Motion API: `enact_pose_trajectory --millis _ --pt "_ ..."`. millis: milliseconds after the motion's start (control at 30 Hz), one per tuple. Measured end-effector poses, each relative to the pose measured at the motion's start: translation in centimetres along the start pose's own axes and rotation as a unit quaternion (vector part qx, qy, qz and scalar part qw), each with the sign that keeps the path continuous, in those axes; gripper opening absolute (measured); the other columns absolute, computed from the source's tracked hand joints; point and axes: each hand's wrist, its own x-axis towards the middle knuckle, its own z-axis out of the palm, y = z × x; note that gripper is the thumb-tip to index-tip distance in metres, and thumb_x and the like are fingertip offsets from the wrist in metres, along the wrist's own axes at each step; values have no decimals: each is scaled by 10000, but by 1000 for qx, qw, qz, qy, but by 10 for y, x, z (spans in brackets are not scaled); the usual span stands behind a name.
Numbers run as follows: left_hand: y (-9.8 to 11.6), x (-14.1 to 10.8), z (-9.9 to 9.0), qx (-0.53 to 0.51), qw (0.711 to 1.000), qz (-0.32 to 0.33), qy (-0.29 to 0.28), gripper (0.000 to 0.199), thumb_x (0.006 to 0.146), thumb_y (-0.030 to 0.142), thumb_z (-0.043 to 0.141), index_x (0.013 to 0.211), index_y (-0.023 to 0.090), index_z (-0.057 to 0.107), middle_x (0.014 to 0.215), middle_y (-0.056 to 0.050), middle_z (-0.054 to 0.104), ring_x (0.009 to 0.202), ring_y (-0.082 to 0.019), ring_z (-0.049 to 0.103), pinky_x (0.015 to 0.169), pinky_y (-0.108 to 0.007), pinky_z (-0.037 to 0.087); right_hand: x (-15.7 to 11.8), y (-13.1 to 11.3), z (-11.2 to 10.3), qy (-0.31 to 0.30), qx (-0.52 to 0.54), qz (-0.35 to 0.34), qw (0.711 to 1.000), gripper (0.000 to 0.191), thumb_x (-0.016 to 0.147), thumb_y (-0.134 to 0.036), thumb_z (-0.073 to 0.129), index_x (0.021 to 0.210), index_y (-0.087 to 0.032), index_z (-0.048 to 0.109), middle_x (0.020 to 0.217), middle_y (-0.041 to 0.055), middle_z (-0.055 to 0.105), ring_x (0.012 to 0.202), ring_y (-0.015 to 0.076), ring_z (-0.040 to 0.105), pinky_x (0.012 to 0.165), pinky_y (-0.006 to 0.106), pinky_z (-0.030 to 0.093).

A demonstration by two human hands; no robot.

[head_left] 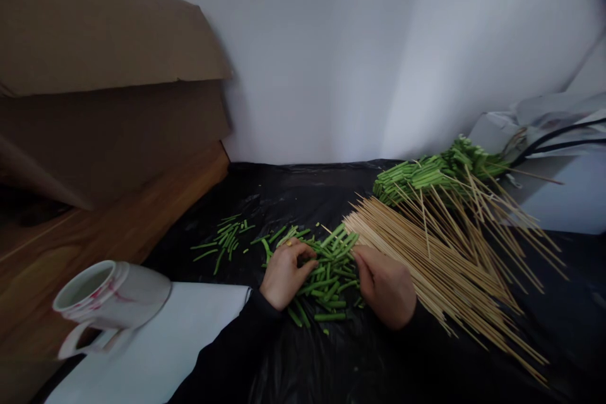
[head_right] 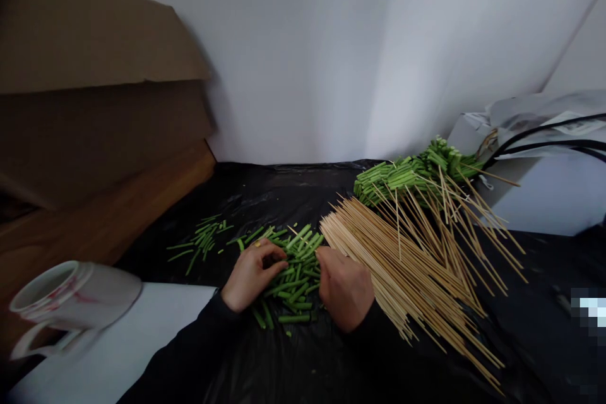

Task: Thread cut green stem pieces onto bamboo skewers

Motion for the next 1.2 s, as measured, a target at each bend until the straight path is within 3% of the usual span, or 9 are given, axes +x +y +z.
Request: enact_pose_trajectory --millis 233,400,533,667,733,833,933,1033,1200 --pt "-5 1 -2 91 995 32 -22 21 781 179 656 773 194 670 804 -42 648 822 -217 583 784 -338 417 0 1 1 18 -10 -1 1000 295 949 -198 367 771 -183 602 666 8 597 605 126 560 592 265 303" --pt "-7 2 -5 126 991 47 -22 123 850 157 562 862 186 681 875 -61 668 878 -219 599 835 -352 436 0 0 1 11 -5 3 1000 310 954 -202 362 750 -180 595 665 10 593 605 121 551 595 257 302" --pt "-5 5 -9 58 998 14 21 199 867 192 543 976 195 710 938 -69 683 897 -217 611 848 -355 441 -1 0 3 13 4 0 1000 297 955 -192 356 793 -179 605 689 13 602 638 124 564 615 250 314" --pt "-6 9 -14 -105 991 -51 68 199 844 233 583 948 181 744 894 -69 678 839 -194 605 806 -324 450 -3 -2 3 10 5 -6 1000 297 958 -194 358 777 -185 593 660 6 583 617 125 549 607 254 313" --pt "-7 10 -14 -256 958 -114 54 187 813 267 640 929 169 748 840 -58 674 773 -162 596 745 -285 463 -4 -3 4 12 5 -11 1000 286 955 -188 363 786 -186 594 664 5 586 620 127 552 601 258 310" --pt "-7 10 -13 -486 846 -220 5 233 742 285 741 923 139 737 750 -37 652 666 -103 572 646 -213 471 -5 -4 5 7 7 -19 1000 265 950 -176 370 821 -187 601 693 6 605 634 129 563 599 261 308" --pt "-5 10 -13 -593 757 -276 -17 251 703 198 783 927 100 725 705 -35 635 631 -76 566 613 -171 480 -7 -6 7 -2 7 -22 1000 263 950 -176 369 817 -188 594 707 9 612 647 131 566 601 264 306" --pt "-1 11 -13 -618 728 -295 -14 202 738 132 747 932 82 716 700 -45 635 626 -73 574 597 -160 493 -8 -8 9 -20 13 -21 1000 273 950 -178 363 778 -191 574 678 3 594 639 130 563 602 265 304" --pt "3 10 -12 -625 725 -287 -22 167 758 113 724 922 81 716 703 -44 634 637 -78 578 595 -162 503 -10 -10 11 -47 21 -16 999 262 945 -177 366 799 -191 584 697 4 603 661 133 579 606 268 305"
